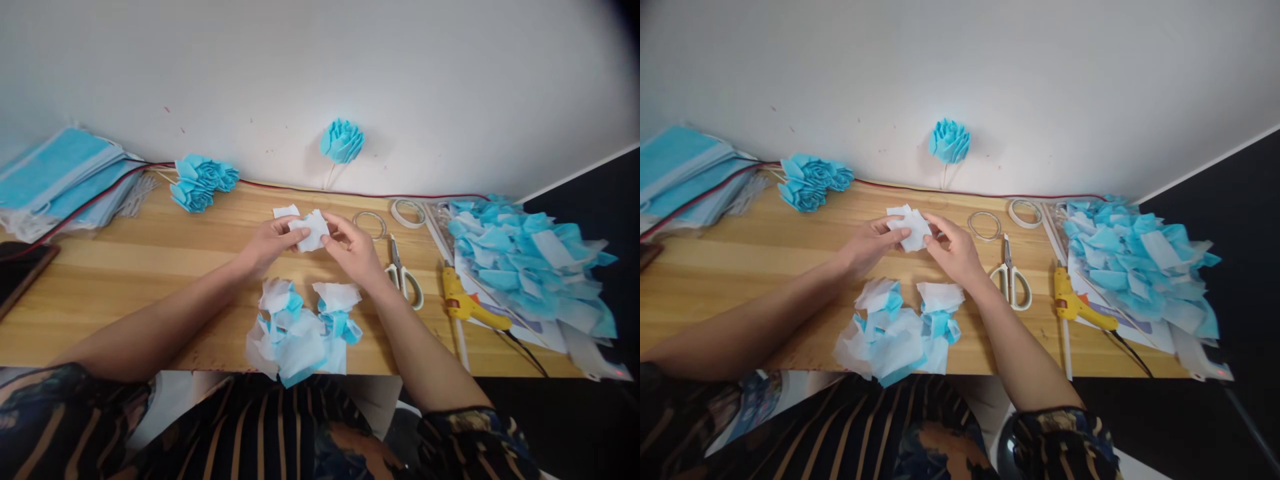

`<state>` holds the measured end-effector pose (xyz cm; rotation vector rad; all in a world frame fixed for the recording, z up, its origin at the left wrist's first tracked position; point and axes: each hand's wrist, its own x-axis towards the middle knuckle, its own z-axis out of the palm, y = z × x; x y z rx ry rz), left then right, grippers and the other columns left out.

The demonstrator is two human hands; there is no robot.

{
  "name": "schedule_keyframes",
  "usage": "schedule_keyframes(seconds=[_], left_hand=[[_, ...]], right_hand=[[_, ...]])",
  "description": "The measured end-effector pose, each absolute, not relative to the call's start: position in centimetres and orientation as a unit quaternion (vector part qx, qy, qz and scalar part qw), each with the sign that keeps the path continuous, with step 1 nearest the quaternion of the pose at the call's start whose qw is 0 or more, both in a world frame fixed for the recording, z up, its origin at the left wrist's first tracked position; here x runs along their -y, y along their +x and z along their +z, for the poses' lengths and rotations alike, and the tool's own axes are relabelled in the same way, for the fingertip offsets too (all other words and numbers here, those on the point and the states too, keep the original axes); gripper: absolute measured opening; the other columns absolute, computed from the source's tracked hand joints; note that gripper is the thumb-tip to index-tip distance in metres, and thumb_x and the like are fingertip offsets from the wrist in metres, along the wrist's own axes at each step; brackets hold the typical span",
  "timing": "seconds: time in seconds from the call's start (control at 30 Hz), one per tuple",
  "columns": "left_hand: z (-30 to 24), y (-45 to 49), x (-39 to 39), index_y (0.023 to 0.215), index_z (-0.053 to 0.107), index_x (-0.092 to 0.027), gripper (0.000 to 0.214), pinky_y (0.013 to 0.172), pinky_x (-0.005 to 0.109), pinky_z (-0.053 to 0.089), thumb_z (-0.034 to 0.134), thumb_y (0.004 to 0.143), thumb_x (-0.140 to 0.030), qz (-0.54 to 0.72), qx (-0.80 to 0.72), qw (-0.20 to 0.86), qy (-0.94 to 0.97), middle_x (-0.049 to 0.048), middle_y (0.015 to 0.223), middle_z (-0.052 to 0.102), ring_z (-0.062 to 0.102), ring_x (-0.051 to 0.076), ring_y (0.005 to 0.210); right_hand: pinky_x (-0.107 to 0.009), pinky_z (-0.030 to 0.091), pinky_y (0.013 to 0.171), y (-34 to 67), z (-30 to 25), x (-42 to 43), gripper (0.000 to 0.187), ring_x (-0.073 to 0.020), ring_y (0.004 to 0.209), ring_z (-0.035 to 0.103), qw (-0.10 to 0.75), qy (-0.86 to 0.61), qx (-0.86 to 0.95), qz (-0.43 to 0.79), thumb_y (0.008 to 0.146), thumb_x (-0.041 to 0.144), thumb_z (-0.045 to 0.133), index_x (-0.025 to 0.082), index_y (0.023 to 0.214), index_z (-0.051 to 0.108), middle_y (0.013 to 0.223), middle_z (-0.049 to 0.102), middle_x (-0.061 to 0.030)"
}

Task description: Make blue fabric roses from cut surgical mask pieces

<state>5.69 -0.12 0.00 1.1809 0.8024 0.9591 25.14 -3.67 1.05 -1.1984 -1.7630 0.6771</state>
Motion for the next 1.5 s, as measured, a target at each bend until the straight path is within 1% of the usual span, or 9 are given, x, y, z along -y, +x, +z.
schedule_keyframes(seconds=[0.17, 0.4, 0.5, 0.67, 1.0, 1.13, 1.2, 1.33, 1.5], left_hand=[[0.2, 5.7, 0.3, 0.088, 0.076, -0.017, 0.039, 0.068, 0.027, 0.046, 0.086, 0.068, -0.049, 0.408, -0.354, 0.641, 0.545, 0.0014, 0.079, 0.07, 0.058, 0.013, 0.072], [-0.2, 5.5, 0.2, 0.083, 0.077, -0.017, 0.032, 0.072, 0.029, 0.048, 0.081, 0.075, -0.048, 0.423, -0.36, 0.652, 0.516, 0.004, 0.081, 0.074, 0.063, 0.016, 0.074], [-0.2, 5.5, 0.3, 0.087, 0.078, -0.016, 0.031, 0.077, 0.032, 0.049, 0.082, 0.074, -0.043, 0.409, -0.344, 0.691, 0.487, 0.0057, 0.086, 0.077, 0.066, 0.019, 0.077], [0.2, 5.4, 0.7, 0.088, 0.078, -0.016, 0.028, 0.073, 0.032, 0.047, 0.084, 0.074, -0.039, 0.374, -0.324, 0.739, 0.457, 0.0066, 0.085, 0.077, 0.067, 0.019, 0.074], [0.4, 5.4, 0.4, 0.087, 0.077, -0.013, 0.03, 0.077, 0.032, 0.05, 0.086, 0.072, -0.037, 0.406, -0.33, 0.734, 0.434, 0.0081, 0.088, 0.077, 0.068, 0.019, 0.08], [0.4, 5.5, 0.1, 0.092, 0.075, -0.013, 0.03, 0.073, 0.03, 0.051, 0.085, 0.072, -0.033, 0.437, -0.324, 0.739, 0.398, 0.0075, 0.09, 0.076, 0.068, 0.018, 0.08], [0.5, 5.6, -0.1, 0.092, 0.074, -0.014, 0.026, 0.073, 0.029, 0.051, 0.084, 0.073, -0.029, 0.453, -0.312, 0.746, 0.374, 0.0063, 0.09, 0.076, 0.068, 0.017, 0.08], [0.7, 5.6, 0.0, 0.092, 0.072, -0.015, 0.019, 0.079, 0.028, 0.052, 0.079, 0.076, -0.019, 0.471, -0.297, 0.755, 0.346, 0.0044, 0.091, 0.076, 0.069, 0.015, 0.082], [1.1, 5.8, 0.6, 0.098, 0.072, -0.016, 0.021, 0.084, 0.028, 0.054, 0.077, 0.078, -0.013, 0.471, -0.273, 0.765, 0.343, 0.0028, 0.096, 0.076, 0.07, 0.013, 0.084]], right_hand=[[-0.036, 0.058, 0.085, 25.1, 1.1, 3.7, 0.045, -0.0191, 0.092, 0.067, 0.419, -0.481, 0.738, 0.222, 0.088, 0.022, 0.058, 0.026, 0.131, 0.067, 0.112, 0.076, -0.0055], [-0.035, 0.058, 0.083, 25.1, 1.6, 4.0, 0.042, -0.0189, 0.089, 0.068, 0.428, -0.481, 0.712, 0.28, 0.092, 0.031, 0.058, 0.028, 0.134, 0.065, 0.102, 0.074, -0.0036], [-0.036, 0.059, 0.082, 25.3, 1.7, 4.0, 0.041, -0.0198, 0.095, 0.069, 0.442, -0.487, 0.697, 0.285, 0.097, 0.032, 0.052, 0.029, 0.136, 0.062, 0.109, 0.074, -0.004], [-0.04, 0.06, 0.091, 25.3, 1.7, 3.8, 0.046, -0.0235, 0.12, 0.064, 0.451, -0.485, 0.718, 0.217, 0.091, 0.023, 0.056, 0.032, 0.136, 0.057, 0.128, 0.07, -0.0048], [-0.04, 0.06, 0.089, 25.0, 1.5, 3.8, 0.039, -0.0236, 0.119, 0.065, 0.482, -0.486, 0.698, 0.209, 0.089, 0.017, 0.054, 0.028, 0.126, 0.059, 0.128, 0.069, -0.0068], [-0.041, 0.06, 0.089, 25.2, 1.6, 3.9, 0.04, -0.0241, 0.123, 0.061, 0.501, -0.472, 0.71, 0.145, 0.09, 0.016, 0.052, 0.03, 0.127, 0.056, 0.132, 0.066, -0.0076], [-0.047, 0.058, 0.096, 25.3, 1.7, 3.9, 0.038, -0.0263, 0.128, 0.058, 0.49, -0.445, 0.745, 0.081, 0.091, 0.017, 0.053, 0.031, 0.126, 0.056, 0.134, 0.064, -0.0077], [-0.062, 0.042, 0.113, 25.4, 1.7, 3.7, 0.035, -0.0313, 0.136, 0.052, 0.406, -0.389, 0.827, -0.007, 0.091, 0.018, 0.055, 0.035, 0.121, 0.058, 0.14, 0.059, -0.0046], [-0.064, 0.038, 0.117, 25.2, 1.3, 3.4, 0.032, -0.0311, 0.145, 0.043, 0.363, -0.377, 0.852, -0.007, 0.092, 0.017, 0.058, 0.038, 0.117, 0.062, 0.148, 0.053, -0.0003]])
